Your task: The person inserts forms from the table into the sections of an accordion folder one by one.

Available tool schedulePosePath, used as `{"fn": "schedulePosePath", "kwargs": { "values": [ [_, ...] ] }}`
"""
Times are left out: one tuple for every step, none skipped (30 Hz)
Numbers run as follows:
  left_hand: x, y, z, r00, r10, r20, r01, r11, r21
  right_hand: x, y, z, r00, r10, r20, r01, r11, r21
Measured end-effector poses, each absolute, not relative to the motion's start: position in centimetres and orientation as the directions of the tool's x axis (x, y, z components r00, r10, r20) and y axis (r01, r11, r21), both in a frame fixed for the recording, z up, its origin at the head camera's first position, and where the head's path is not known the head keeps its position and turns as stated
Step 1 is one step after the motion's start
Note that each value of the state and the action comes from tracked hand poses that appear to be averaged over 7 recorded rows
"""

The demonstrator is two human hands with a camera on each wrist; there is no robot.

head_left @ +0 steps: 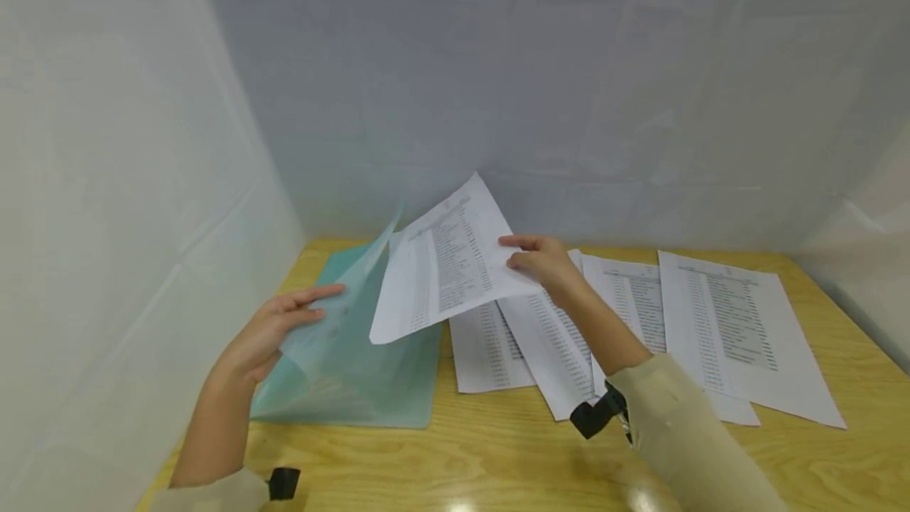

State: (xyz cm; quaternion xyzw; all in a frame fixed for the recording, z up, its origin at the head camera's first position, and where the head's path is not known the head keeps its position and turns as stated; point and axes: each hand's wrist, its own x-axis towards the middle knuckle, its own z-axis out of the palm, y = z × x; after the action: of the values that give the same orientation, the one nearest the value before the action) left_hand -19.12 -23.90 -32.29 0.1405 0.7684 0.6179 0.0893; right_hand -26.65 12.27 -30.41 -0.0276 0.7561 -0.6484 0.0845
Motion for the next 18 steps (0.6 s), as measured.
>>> {"fn": "schedulePosePath", "kwargs": {
  "values": [
    [-19.4,-23.9,-32.4,-0.944,0.329,0.035,0.104,0.195,0.975,-26.8,12.1,-30.5,-0.984,-0.150,-0.093,0.070,0.155,-0.985],
    [-19.7,-23.9,-32.5,-0.943,0.332,0.034,0.103,0.192,0.976,-27.0,12.0,-30.6,-0.984,-0.149,-0.094,0.071,0.153,-0.986],
    [-20.0,-23.9,-32.6,-0.941,0.336,0.033,0.102,0.190,0.976,-27.1,11.9,-30.7,-0.984,-0.150,-0.098,0.075,0.150,-0.986],
    [-20.0,-23.9,-32.7,-0.941,0.336,0.033,0.101,0.189,0.977,-27.1,11.9,-30.8,-0.983,-0.155,-0.096,0.074,0.143,-0.987],
    [-20.0,-23.8,-32.8,-0.942,0.335,0.034,0.103,0.189,0.977,-27.1,11.9,-30.8,-0.983,-0.159,-0.094,0.072,0.140,-0.988],
    [-20.0,-23.8,-32.9,-0.942,0.335,0.036,0.105,0.190,0.976,-27.1,11.9,-30.9,-0.983,-0.162,-0.089,0.067,0.137,-0.988],
    [-20.0,-23.7,-33.0,-0.942,0.335,0.036,0.104,0.189,0.976,-27.1,11.9,-31.0,-0.983,-0.164,-0.085,0.064,0.131,-0.989],
    [-20.0,-23.7,-33.1,-0.942,0.334,0.037,0.106,0.190,0.976,-27.0,11.9,-31.1,-0.983,-0.166,-0.081,0.061,0.124,-0.990],
    [-20.0,-23.6,-33.3,-0.942,0.334,0.037,0.104,0.187,0.977,-27.0,11.9,-31.2,-0.983,-0.165,-0.078,0.058,0.120,-0.991],
    [-20.0,-23.6,-33.5,-0.942,0.333,0.039,0.106,0.186,0.977,-27.0,11.9,-31.3,-0.984,-0.165,-0.070,0.051,0.116,-0.992],
    [-20.0,-23.6,-33.5,-0.943,0.331,0.040,0.107,0.188,0.976,-27.0,11.8,-31.3,-0.985,-0.160,-0.064,0.045,0.115,-0.992],
    [-20.0,-23.6,-33.5,-0.943,0.330,0.040,0.108,0.190,0.976,-26.9,11.8,-31.3,-0.987,-0.153,-0.056,0.039,0.113,-0.993],
    [-20.0,-23.6,-33.4,-0.943,0.329,0.042,0.110,0.192,0.975,-26.8,11.7,-31.4,-0.988,-0.147,-0.050,0.033,0.112,-0.993],
    [-20.0,-23.6,-33.4,-0.944,0.328,0.042,0.111,0.193,0.975,-26.8,11.6,-31.4,-0.989,-0.140,-0.042,0.026,0.115,-0.993],
    [-20.1,-23.5,-33.4,-0.944,0.327,0.044,0.113,0.194,0.974,-26.7,11.5,-31.5,-0.990,-0.134,-0.033,0.017,0.118,-0.993],
    [-20.1,-23.5,-33.4,-0.944,0.326,0.046,0.115,0.195,0.974,-26.7,11.4,-31.6,-0.992,-0.126,-0.025,0.009,0.123,-0.992],
    [-20.1,-23.5,-33.4,-0.945,0.325,0.042,0.110,0.192,0.975,-26.6,11.2,-31.7,-0.993,-0.117,-0.020,0.004,0.131,-0.991],
    [-20.1,-23.5,-33.4,-0.944,0.327,0.043,0.110,0.191,0.975,-26.5,11.0,-31.8,-0.994,-0.113,-0.014,-0.001,0.135,-0.991]
  ]
}}
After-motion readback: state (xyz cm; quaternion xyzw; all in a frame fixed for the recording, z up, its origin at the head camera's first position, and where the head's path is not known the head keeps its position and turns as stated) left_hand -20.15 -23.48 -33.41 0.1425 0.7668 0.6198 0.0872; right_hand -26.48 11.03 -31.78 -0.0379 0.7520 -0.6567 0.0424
